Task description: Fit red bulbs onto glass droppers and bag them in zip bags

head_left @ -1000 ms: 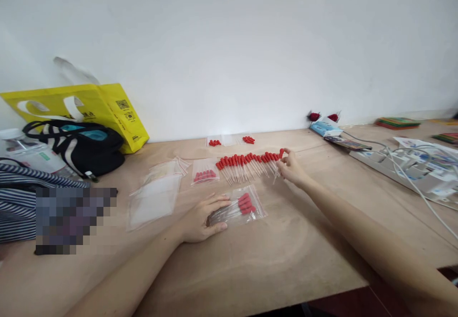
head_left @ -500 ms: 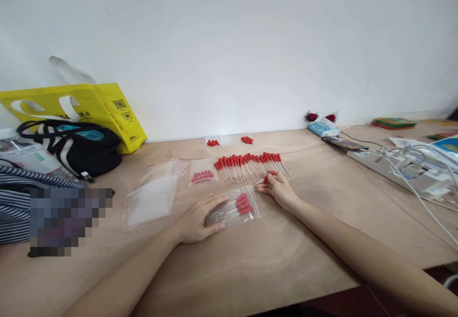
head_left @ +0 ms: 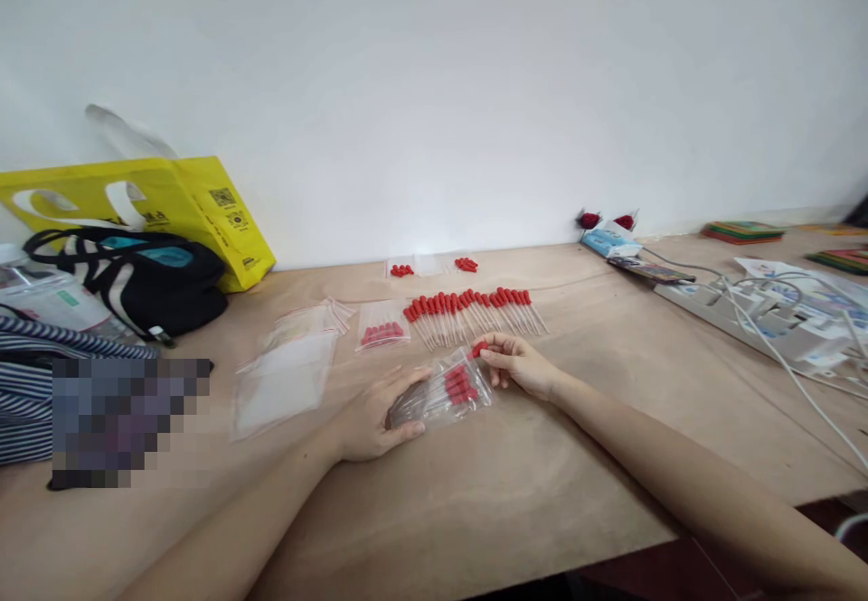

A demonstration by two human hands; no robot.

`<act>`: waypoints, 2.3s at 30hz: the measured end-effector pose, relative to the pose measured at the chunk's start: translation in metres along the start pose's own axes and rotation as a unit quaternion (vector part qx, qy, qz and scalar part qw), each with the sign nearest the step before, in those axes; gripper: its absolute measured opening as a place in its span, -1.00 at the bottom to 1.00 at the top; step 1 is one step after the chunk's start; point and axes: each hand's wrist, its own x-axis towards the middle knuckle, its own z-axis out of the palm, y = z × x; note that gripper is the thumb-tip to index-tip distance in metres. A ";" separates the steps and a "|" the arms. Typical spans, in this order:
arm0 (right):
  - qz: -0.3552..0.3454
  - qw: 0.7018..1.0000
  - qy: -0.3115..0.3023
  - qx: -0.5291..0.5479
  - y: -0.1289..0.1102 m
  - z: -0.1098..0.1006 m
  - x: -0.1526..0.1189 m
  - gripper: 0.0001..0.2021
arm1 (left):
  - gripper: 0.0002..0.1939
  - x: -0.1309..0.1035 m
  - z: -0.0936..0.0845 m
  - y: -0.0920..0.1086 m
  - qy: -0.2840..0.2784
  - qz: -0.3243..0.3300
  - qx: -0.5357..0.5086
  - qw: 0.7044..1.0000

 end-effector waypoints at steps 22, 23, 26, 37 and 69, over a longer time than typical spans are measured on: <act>-0.064 0.965 -0.161 -0.199 0.008 -0.002 0.016 -0.63 | -0.39 0.000 0.002 -0.003 -0.007 -0.018 0.013 1.000; -0.064 0.963 -0.157 -0.211 0.007 -0.003 0.017 -0.64 | -0.39 0.000 0.002 -0.003 -0.005 -0.017 0.012 1.000; -0.061 0.963 -0.163 -0.205 0.004 -0.003 0.017 -0.65 | -0.38 0.000 0.002 -0.003 -0.004 -0.017 0.013 1.000; -0.048 0.979 -0.080 -0.181 0.005 -0.006 0.018 -0.56 | -0.39 -0.001 0.001 -0.002 -0.006 -0.023 0.007 1.000; -0.028 0.977 0.087 -0.194 0.005 -0.002 0.014 -0.68 | -0.43 0.000 0.002 -0.002 0.006 -0.009 0.020 1.000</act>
